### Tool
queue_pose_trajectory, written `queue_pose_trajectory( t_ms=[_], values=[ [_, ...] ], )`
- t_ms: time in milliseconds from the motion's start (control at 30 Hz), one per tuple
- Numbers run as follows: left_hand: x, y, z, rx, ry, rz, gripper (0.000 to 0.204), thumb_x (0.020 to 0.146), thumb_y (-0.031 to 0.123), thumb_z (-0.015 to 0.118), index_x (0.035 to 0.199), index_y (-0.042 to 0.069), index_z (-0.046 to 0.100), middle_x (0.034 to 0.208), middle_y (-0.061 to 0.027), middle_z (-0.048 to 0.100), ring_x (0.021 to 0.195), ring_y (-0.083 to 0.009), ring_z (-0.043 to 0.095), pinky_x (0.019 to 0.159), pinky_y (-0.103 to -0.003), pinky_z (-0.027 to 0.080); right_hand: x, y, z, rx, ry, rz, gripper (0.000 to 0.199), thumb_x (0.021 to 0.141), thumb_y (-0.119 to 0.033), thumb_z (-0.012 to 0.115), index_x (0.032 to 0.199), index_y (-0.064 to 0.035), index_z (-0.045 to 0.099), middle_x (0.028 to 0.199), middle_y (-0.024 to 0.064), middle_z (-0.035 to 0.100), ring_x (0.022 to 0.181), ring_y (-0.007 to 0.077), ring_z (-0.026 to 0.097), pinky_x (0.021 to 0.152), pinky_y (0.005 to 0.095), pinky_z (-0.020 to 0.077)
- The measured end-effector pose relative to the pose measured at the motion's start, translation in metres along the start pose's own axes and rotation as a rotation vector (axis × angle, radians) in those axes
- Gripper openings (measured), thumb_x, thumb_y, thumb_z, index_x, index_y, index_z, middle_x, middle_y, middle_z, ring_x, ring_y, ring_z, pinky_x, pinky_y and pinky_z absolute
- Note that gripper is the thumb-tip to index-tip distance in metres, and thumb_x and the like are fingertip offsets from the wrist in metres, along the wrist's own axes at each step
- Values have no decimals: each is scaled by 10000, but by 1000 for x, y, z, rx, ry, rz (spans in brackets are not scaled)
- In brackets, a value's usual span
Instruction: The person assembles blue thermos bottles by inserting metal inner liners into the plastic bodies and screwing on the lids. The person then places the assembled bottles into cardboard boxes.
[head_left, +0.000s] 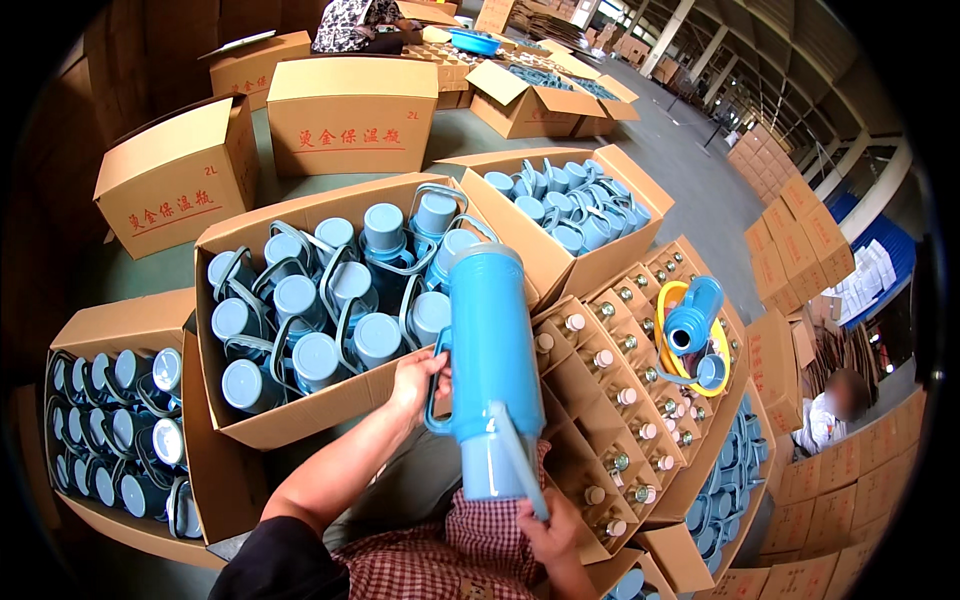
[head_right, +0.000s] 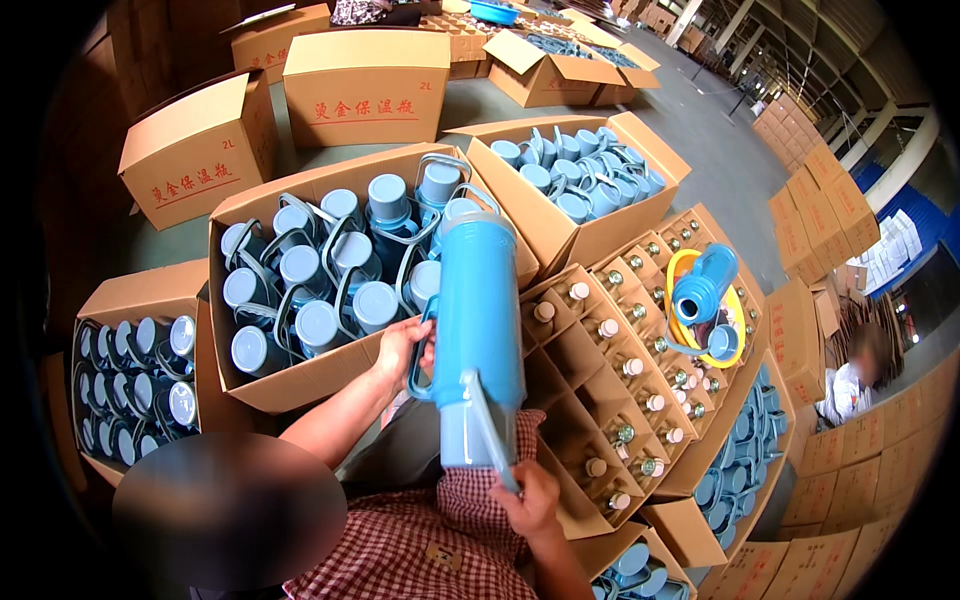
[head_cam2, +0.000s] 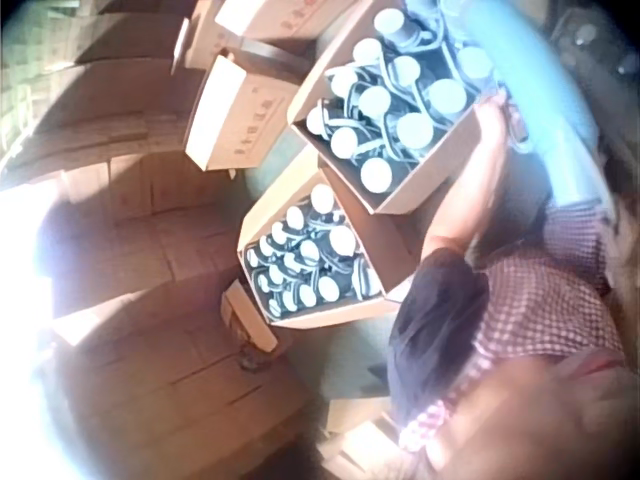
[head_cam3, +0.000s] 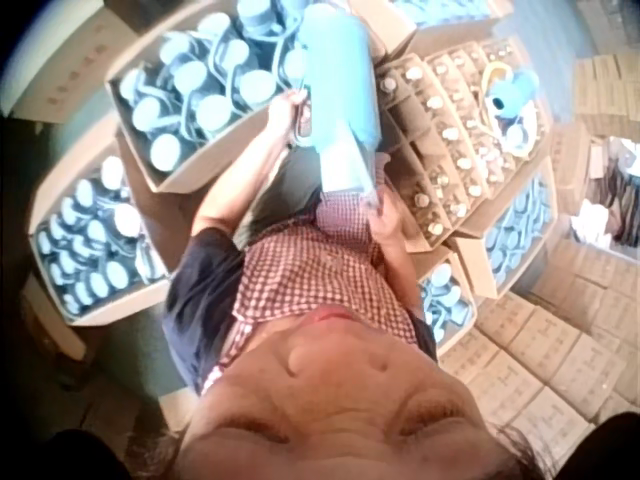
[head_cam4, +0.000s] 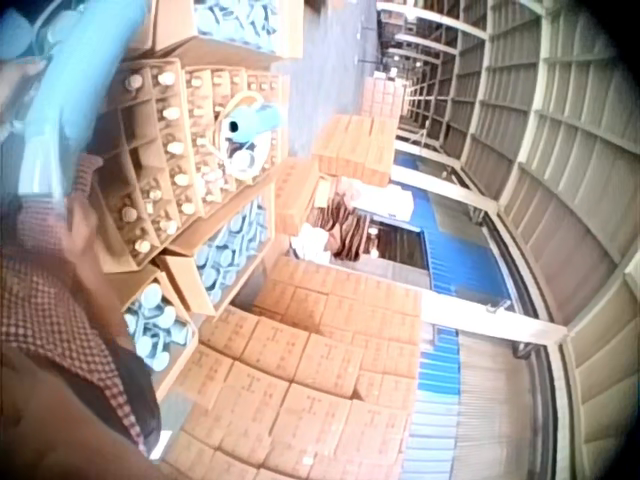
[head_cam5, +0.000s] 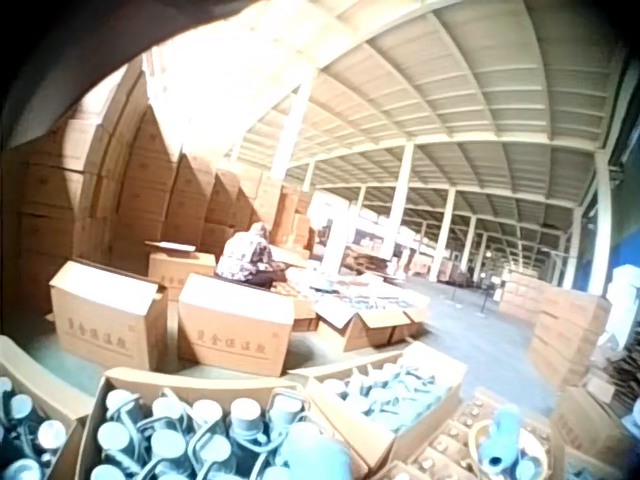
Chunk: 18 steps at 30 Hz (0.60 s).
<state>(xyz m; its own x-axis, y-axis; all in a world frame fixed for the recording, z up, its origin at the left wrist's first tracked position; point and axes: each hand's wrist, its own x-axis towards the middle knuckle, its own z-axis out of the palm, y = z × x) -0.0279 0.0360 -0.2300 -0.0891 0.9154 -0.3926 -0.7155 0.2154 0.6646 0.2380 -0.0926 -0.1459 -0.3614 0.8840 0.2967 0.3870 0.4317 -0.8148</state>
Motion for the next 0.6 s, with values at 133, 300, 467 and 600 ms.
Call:
queue_pose_trajectory(
  t_ms=[133,300,467,600],
  values=[
    [33,44,34,34,49,-100,203,903,52,488,1084,-34,515,725,-110,559,499,-183,524,431,-292,418,95,-30,-11,249,60,163,218,815,-77,602,997,43,590,708,81,637,598,117,575,541,228,454],
    [84,104,28,189,-282,-193,583,933,511,421,1303,61,400,884,-152,639,635,-218,653,475,-307,545,240,-40,-17,906,20,292,315,890,-155,548,1144,30,535,838,61,596,527,130,550,401,215,380],
    [128,125,33,344,-102,-223,834,875,690,357,1402,45,301,882,-250,632,614,-271,672,490,-339,564,358,6,-3,953,15,400,177,932,-119,497,1052,-3,553,883,75,624,651,162,613,481,239,427],
    [170,131,24,764,153,8,610,894,454,533,1324,27,463,892,-244,649,594,-280,669,497,-333,554,388,98,25,878,36,570,155,921,-112,518,1040,-12,531,876,92,625,710,217,649,499,287,463]
  ],
)
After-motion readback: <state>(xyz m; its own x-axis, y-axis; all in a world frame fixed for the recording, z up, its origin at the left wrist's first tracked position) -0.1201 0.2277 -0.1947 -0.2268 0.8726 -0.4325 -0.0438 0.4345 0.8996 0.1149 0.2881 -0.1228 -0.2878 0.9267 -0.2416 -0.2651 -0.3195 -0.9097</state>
